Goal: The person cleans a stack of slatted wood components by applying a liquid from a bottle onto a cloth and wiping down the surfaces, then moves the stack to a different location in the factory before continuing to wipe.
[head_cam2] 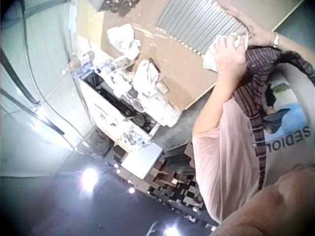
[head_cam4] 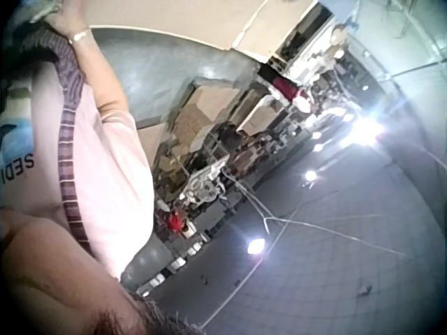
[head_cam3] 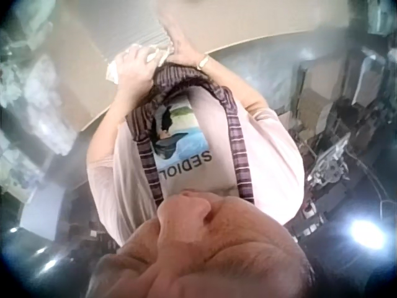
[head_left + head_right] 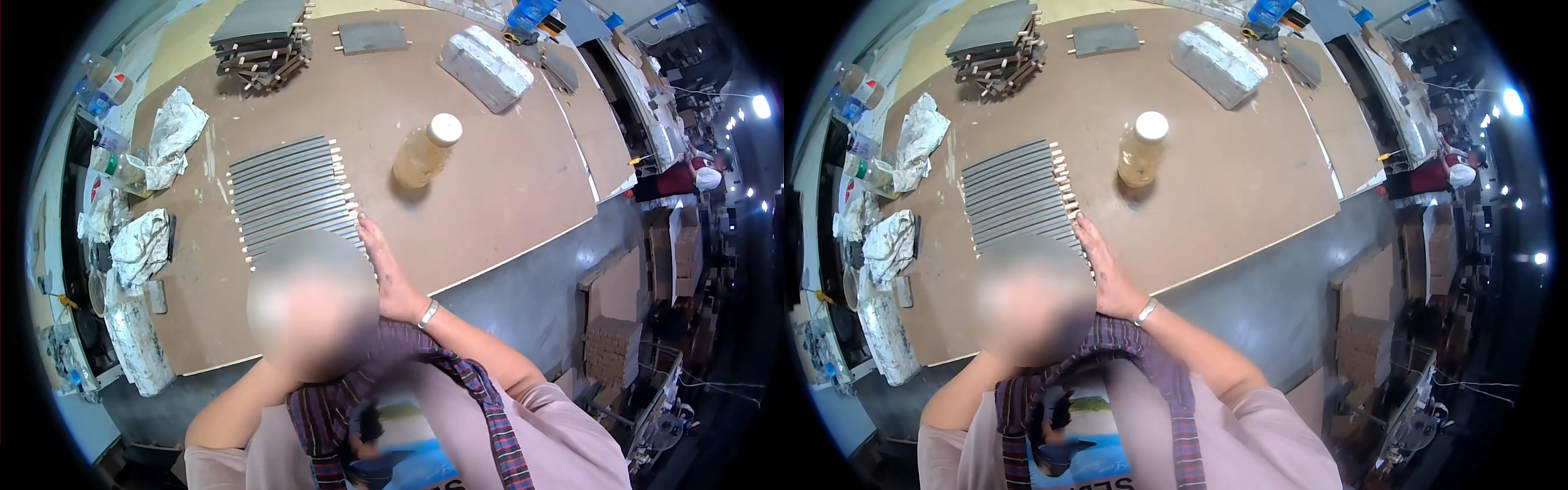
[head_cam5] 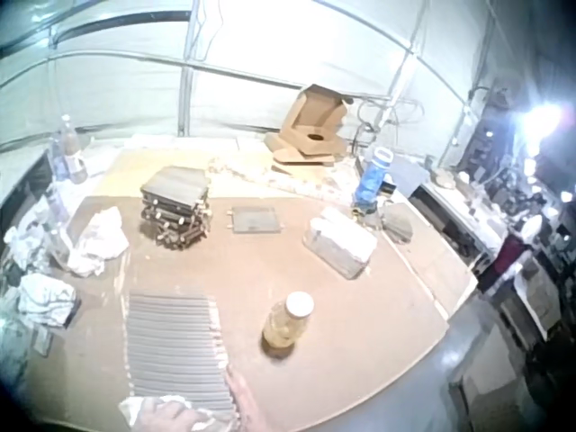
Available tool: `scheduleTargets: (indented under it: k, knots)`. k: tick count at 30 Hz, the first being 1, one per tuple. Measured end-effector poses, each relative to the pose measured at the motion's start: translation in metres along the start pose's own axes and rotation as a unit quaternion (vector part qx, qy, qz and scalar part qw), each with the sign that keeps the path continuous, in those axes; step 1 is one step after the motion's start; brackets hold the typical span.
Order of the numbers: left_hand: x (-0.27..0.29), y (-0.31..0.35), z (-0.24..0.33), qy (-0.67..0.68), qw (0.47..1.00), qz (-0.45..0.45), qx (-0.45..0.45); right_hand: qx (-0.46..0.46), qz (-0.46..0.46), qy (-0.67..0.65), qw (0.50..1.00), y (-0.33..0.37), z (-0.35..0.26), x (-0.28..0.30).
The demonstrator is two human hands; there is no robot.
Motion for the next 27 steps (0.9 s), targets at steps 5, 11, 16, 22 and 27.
scheduleTargets:
  k: [5, 11, 16, 22, 27]
  knots:
    - [0.014, -0.023, 0.002, -0.009, 0.997, 0.072, 0.034, -0.007, 0.016, -0.020, 1.000, -0.002, 0.000, 0.001]
    - [0.019, -0.034, -0.001, -0.021, 0.999, 0.021, 0.039, -0.012, 0.000, 0.000, 1.000, 0.004, 0.001, 0.001]
    - [-0.004, -0.042, 0.004, -0.023, 1.000, 0.018, 0.007, -0.048, -0.040, -0.072, 0.995, -0.001, 0.003, -0.009]
    - [0.009, -0.044, 0.006, -0.036, 0.999, 0.019, -0.003, -0.012, 0.026, -0.029, 0.999, 0.002, 0.005, 0.001]
    - [-0.006, -0.011, -0.020, -0.114, 0.989, 0.091, 0.008, 0.024, -0.033, 0.025, 0.999, 0.001, 0.002, -0.008]
Point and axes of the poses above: each hand's wrist, its own y-axis away from the middle knuckle, its own x-axis out of the back of the hand, z = x × y, the point moved 8 cm from there along -y, towards the middle knuckle, and after that the axes turned 11 degrees about z, right-handed, at the moved point
